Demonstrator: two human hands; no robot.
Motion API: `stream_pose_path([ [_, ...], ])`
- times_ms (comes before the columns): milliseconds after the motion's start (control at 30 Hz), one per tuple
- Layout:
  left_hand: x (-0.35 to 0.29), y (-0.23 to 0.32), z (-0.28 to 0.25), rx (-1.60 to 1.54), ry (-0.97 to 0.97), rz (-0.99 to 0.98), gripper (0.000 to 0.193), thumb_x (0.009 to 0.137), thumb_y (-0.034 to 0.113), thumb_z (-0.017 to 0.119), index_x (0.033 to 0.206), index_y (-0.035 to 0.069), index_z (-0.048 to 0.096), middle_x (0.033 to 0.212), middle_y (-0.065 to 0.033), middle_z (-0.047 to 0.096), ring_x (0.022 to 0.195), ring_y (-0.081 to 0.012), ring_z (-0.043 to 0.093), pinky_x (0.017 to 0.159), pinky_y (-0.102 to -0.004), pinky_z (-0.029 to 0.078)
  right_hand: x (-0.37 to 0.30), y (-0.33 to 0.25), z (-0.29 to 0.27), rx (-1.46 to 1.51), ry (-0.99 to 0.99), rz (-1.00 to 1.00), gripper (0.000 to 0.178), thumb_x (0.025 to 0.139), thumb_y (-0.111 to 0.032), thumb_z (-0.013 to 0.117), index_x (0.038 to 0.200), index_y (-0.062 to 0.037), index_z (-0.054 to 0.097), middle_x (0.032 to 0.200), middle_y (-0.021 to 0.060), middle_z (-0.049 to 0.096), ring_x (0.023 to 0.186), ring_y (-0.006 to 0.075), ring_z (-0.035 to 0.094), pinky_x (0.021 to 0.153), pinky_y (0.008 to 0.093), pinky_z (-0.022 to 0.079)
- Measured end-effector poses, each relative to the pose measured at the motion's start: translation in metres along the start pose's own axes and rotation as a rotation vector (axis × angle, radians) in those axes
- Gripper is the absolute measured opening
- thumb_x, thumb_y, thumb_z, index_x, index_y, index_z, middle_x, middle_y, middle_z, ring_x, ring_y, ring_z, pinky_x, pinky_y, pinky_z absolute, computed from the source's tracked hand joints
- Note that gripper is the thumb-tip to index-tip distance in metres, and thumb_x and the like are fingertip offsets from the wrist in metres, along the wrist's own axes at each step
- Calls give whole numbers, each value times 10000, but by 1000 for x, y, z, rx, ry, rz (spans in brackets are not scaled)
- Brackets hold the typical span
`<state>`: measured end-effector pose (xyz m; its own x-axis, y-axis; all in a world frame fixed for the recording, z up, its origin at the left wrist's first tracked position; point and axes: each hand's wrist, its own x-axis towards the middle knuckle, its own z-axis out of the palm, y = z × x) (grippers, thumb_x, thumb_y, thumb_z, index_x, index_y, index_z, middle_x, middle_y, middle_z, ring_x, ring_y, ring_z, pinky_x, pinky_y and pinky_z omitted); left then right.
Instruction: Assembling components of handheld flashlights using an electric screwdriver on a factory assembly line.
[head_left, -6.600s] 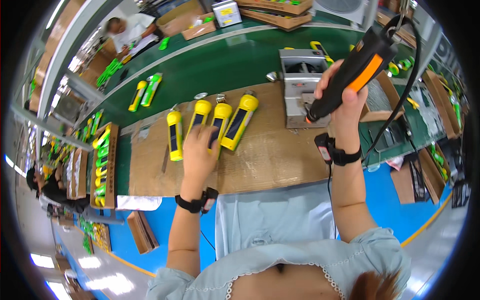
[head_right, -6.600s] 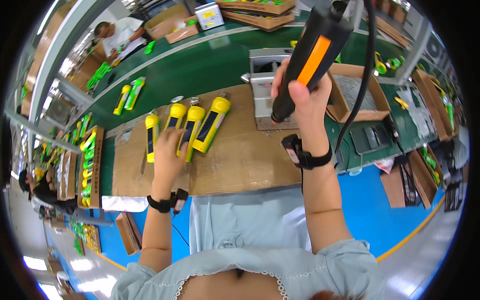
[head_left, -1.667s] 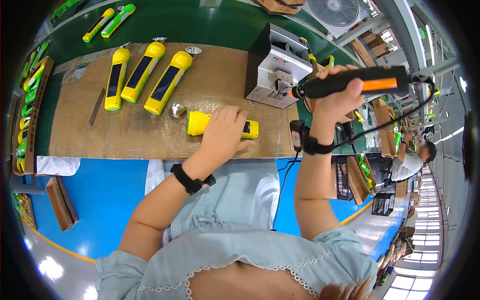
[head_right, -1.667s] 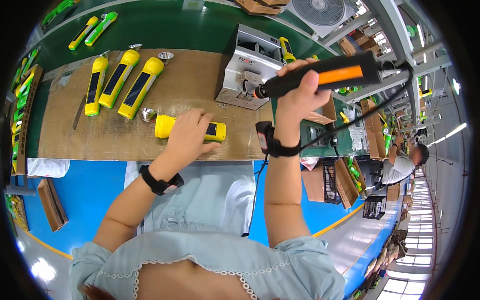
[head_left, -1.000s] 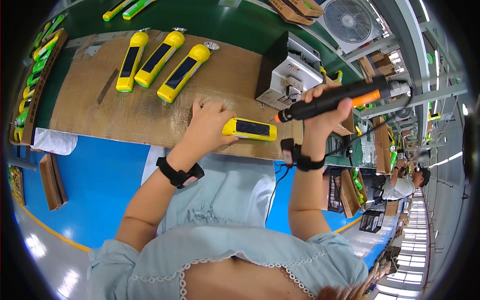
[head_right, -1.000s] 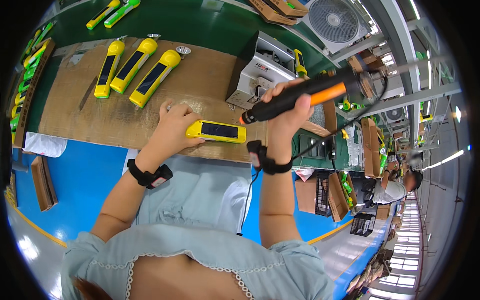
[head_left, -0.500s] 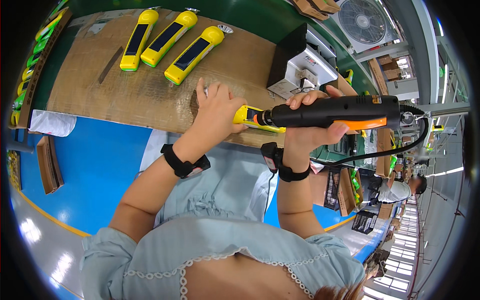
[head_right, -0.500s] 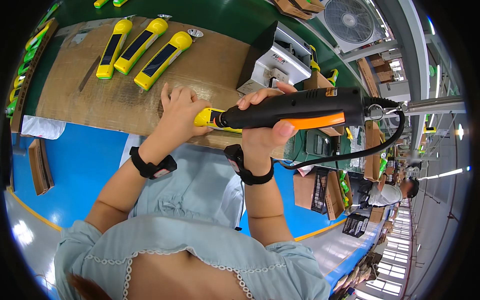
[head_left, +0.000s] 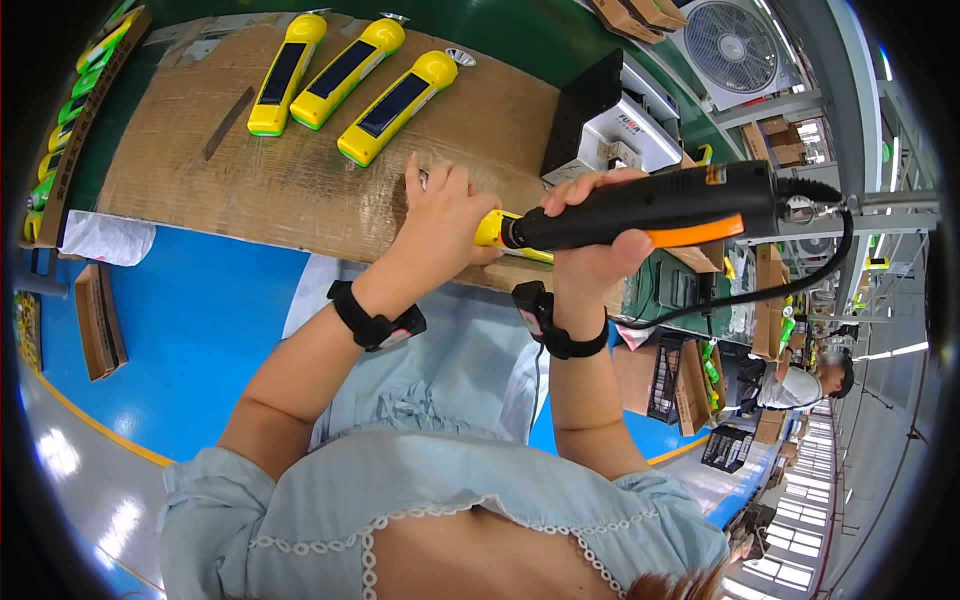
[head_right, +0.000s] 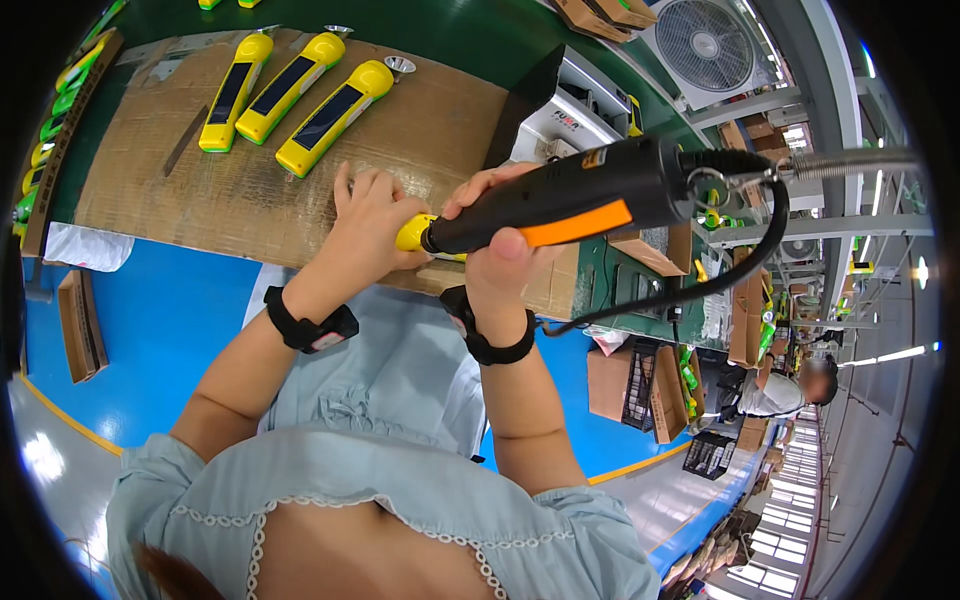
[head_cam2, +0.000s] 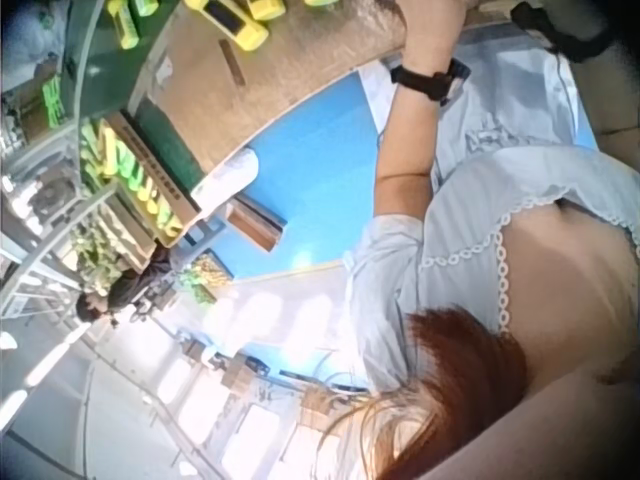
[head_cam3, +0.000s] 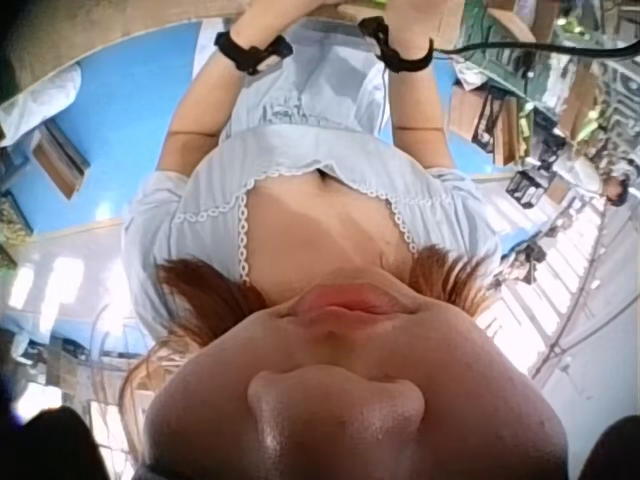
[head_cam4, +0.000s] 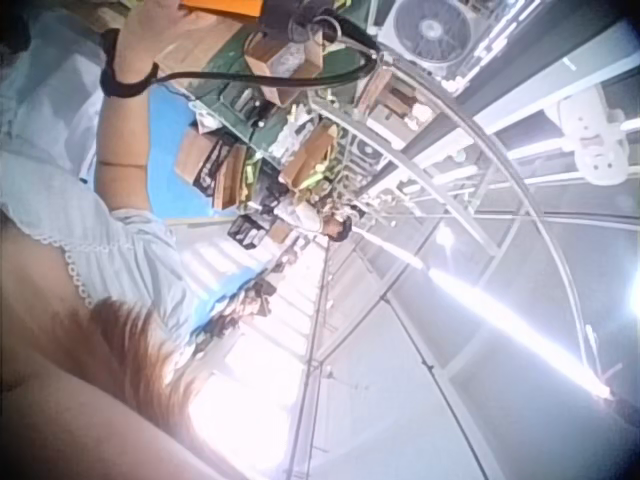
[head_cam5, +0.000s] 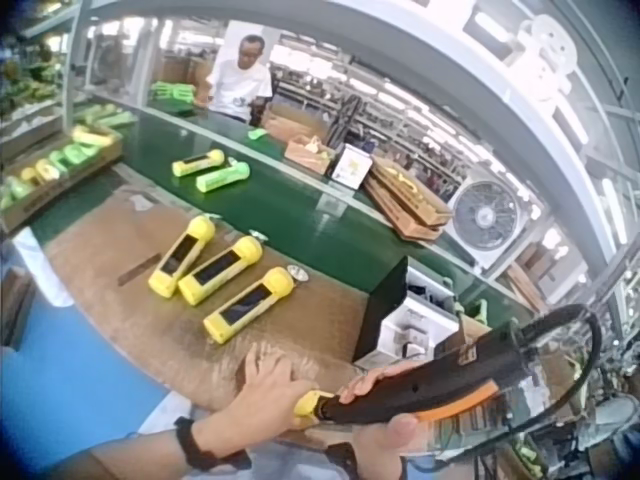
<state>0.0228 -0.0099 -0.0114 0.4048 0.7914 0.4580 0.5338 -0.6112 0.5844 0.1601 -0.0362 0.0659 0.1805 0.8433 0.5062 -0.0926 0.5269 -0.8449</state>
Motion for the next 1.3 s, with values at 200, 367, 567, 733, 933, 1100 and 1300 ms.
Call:
stream_pose_path([
  [200,0,0,1,10,17,33,449,514,283,837,892,137,645,926,-76,481,1031,-291,443,1024,-628,166,2,1,5,186,40,36,666,674,-495,782,1012,-14,467,752,108,547,640,194,569,594,300,486],
  [367,5,0,0,65,-14,64,477,538,281,829,935,118,620,936,-76,489,1033,-283,450,1027,-607,184,4,-3,7,121,53,25,628,710,-472,759,998,0,461,750,104,554,635,183,572,586,291,483],
  [567,2,6,-5,92,-140,41,520,563,271,830,1007,133,597,991,-60,496,1072,-274,445,1032,-592,191,0,-6,-2,137,106,-52,593,716,-456,759,963,2,474,760,105,561,624,187,591,583,298,512],
  [733,1,13,-2,75,-163,69,525,573,277,826,1016,130,587,997,-60,499,1067,-269,450,1038,-591,183,-2,-17,-11,89,95,-69,638,707,-511,748,985,-13,459,756,104,560,631,185,594,574,293,513],
  [933,4,15,-4,87,-183,90,521,609,284,805,1036,104,567,1016,-67,500,1081,-278,443,1054,-584,170,54,-78,-53,194,207,-401,665,762,-611,636,997,-13,467,734,119,554,583,218,567,523,325,489],
  [1100,-1,15,-12,47,-217,144,499,667,193,752,1085,52,519,1062,-134,469,1101,-327,421,1066,-589,150,96,-51,-86,-129,323,-465,397,871,-354,627,961,6,488,693,117,579,553,202,573,517,301,479],
  [1300,-3,19,-17,51,-259,142,502,658,142,728,1093,28,506,1080,-151,457,1111,-338,418,1072,-589,144,106,-23,-97,-245,348,-426,273,904,-244,589,950,-12,454,669,98,576,546,166,567,513,261,459],
])
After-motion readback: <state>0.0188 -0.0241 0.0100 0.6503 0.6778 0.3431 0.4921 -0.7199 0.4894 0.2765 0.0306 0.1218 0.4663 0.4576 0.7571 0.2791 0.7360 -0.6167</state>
